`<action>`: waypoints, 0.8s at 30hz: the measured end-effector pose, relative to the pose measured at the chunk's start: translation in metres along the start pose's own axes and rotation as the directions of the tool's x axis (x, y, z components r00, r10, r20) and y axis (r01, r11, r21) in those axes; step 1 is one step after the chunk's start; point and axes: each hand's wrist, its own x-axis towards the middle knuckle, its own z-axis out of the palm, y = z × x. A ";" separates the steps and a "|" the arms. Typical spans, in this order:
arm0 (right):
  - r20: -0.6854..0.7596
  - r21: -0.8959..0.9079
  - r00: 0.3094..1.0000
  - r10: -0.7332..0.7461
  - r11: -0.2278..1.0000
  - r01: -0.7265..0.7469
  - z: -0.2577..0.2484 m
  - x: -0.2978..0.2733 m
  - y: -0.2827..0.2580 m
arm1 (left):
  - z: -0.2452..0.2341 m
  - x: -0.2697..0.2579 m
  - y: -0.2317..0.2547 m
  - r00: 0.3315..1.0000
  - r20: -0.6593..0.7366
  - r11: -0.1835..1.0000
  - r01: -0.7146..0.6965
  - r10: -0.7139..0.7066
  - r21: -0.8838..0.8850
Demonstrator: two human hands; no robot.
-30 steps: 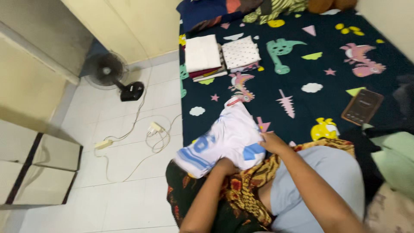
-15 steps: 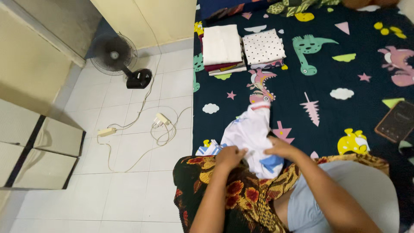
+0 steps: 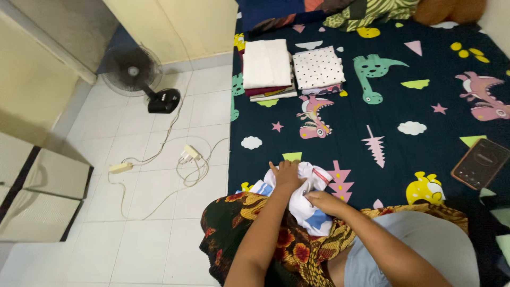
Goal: The person picks up several pieces of clothing from a pile, smooths them out, and folds them one by one on a bed.
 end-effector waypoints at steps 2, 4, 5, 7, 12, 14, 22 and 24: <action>-0.083 -0.007 0.996 -0.036 0.999 0.036 -0.003 0.002 -0.008 | 0.026 0.002 -0.002 0.999 -0.046 0.999 -0.025 0.026 0.028; -0.187 -0.025 0.980 0.067 0.997 -0.073 -0.010 -0.001 -0.015 | 0.040 0.009 -0.004 0.887 -0.407 0.972 -0.156 0.217 0.178; -0.285 -0.032 0.945 0.163 0.983 -0.179 -0.013 -0.004 -0.016 | 0.040 0.008 -0.003 0.887 -0.405 0.971 -0.161 0.220 0.177; -0.438 0.087 0.884 0.165 0.986 -0.141 -0.023 0.005 -0.016 | 0.022 -0.001 0.001 0.809 -0.477 0.922 -0.388 0.344 0.007; -0.762 0.025 0.583 -0.282 0.887 0.461 -0.043 0.008 -0.030 | -0.032 -0.031 0.027 0.854 -0.401 0.789 -0.484 0.332 -0.378; -0.697 -0.049 0.596 -0.399 0.856 0.515 -0.043 -0.003 -0.049 | -0.041 -0.042 0.033 0.914 -0.265 0.688 -0.406 0.308 -0.602; -0.498 0.663 0.860 -0.109 0.591 0.459 -0.034 -0.042 -0.077 | -0.126 -0.087 0.037 0.835 -0.466 0.482 -0.550 0.293 -0.682; -0.497 0.725 0.856 -0.143 0.474 0.499 -0.034 -0.058 -0.085 | -0.152 -0.105 0.041 0.767 -0.565 0.541 -0.627 0.304 -0.561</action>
